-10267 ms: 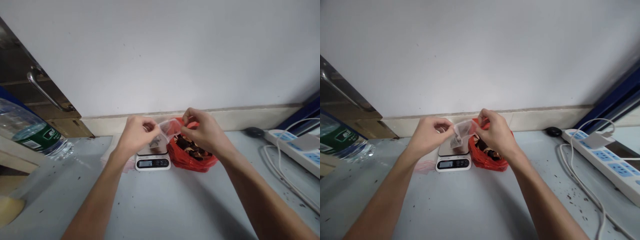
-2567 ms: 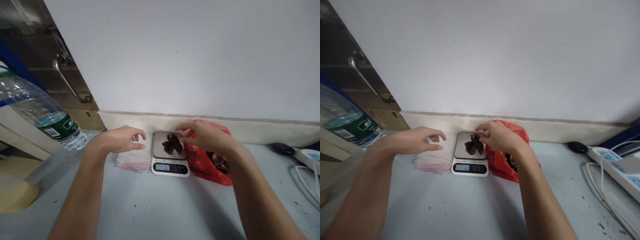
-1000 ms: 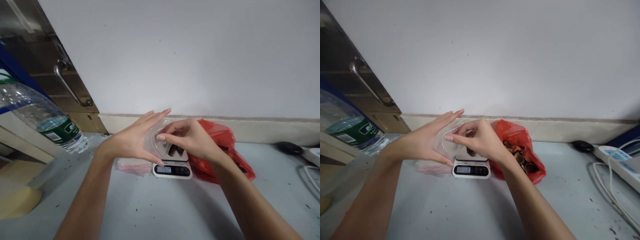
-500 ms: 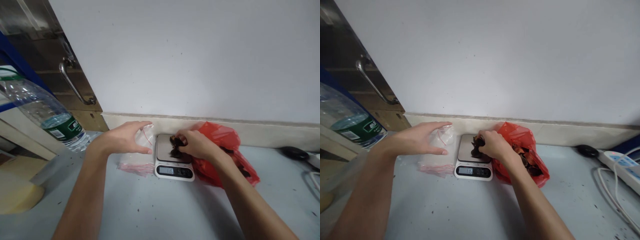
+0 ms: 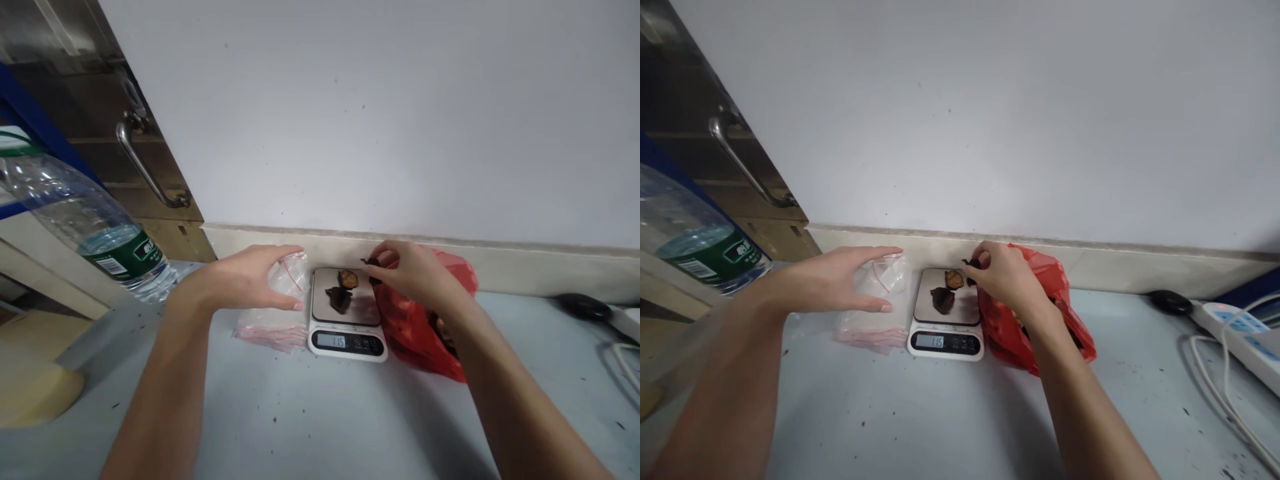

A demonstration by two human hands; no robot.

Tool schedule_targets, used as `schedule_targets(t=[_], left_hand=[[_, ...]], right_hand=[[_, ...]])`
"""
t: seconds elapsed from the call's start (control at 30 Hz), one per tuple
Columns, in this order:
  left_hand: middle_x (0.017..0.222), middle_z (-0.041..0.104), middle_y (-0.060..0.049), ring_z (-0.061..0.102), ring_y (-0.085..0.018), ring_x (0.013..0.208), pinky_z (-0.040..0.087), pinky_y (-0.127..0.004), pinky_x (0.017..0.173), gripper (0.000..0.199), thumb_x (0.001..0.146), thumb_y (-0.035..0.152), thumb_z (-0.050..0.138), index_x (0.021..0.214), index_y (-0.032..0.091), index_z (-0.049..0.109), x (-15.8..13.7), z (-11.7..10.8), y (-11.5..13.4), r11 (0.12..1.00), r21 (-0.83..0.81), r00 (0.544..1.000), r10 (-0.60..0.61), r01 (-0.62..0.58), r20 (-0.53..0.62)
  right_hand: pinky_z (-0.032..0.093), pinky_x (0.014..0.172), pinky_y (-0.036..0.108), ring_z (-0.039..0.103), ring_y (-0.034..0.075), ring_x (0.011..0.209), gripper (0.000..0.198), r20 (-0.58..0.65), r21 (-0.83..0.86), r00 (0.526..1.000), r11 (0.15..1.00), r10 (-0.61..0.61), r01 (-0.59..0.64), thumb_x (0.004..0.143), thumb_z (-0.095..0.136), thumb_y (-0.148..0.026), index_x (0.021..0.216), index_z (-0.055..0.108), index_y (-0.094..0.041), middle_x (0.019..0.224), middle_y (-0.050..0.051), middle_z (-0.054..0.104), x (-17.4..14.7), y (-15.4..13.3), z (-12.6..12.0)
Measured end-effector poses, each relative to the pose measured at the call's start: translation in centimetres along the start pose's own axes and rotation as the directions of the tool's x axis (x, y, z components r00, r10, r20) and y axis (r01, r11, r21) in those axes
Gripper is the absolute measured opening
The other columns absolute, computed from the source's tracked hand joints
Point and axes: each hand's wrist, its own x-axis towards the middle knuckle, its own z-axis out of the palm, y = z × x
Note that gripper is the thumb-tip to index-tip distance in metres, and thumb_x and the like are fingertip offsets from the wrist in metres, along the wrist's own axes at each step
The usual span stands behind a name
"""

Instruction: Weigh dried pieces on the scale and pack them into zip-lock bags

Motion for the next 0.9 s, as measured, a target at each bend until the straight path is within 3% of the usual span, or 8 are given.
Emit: schedule_targets(t=[0.27, 0.53, 0.7, 0.9], left_hand=[[0.163, 0.043, -0.007, 0.044, -0.035, 0.145, 0.040, -0.042, 0.116, 0.097, 0.073, 0.064, 0.069, 0.158, 0.029, 0.037, -0.2, 0.1, 0.5, 1.000, -0.001, 0.999, 0.004, -0.004, 0.033], [0.162, 0.043, -0.006, 0.046, -0.035, 0.144, 0.041, -0.042, 0.115, 0.099, 0.072, 0.066, 0.068, 0.159, 0.031, 0.035, -0.1, 0.0, 0.3, 1.000, 0.022, 0.999, -0.015, 0.014, 0.037], [0.163, 0.042, -0.006, 0.044, -0.034, 0.145, 0.039, -0.043, 0.116, 0.100, 0.071, 0.066, 0.070, 0.158, 0.032, 0.035, 0.1, 0.1, -0.1, 1.000, 0.008, 0.999, -0.016, 0.015, 0.045], [0.160, 0.046, -0.006, 0.046, -0.035, 0.144, 0.041, -0.042, 0.116, 0.097, 0.071, 0.064, 0.070, 0.157, 0.030, 0.039, 0.1, 0.1, -0.1, 1.000, 0.003, 1.000, -0.017, 0.017, 0.025]], right_hand=[[0.038, 0.055, 0.026, 0.061, 0.015, 0.059, 0.024, 0.183, -0.091, 0.982, 0.993, -0.057, 0.075, 0.087, 0.067, -0.029, 0.066, 0.060, -0.021, 0.063, 0.001, 0.068, -0.1, -0.7, 1.3], [0.040, 0.056, 0.024, 0.061, 0.014, 0.058, 0.013, 0.021, -0.046, 0.999, 0.998, -0.029, 0.030, 0.083, 0.061, -0.011, 0.074, 0.065, -0.019, 0.069, 0.001, 0.072, 0.0, -0.6, 0.2], [0.040, 0.055, 0.024, 0.056, 0.011, 0.050, 0.015, 0.022, -0.011, 1.000, 1.000, -0.015, 0.016, 0.081, 0.059, -0.007, 0.074, 0.064, -0.020, 0.067, -0.001, 0.071, -0.1, -0.6, -0.1], [0.038, 0.055, 0.025, 0.059, 0.015, 0.060, 0.010, 0.072, -0.115, 0.996, 0.991, -0.057, 0.065, 0.085, 0.060, -0.018, 0.080, 0.069, -0.019, 0.069, 0.001, 0.070, 0.7, -1.0, 0.6]])
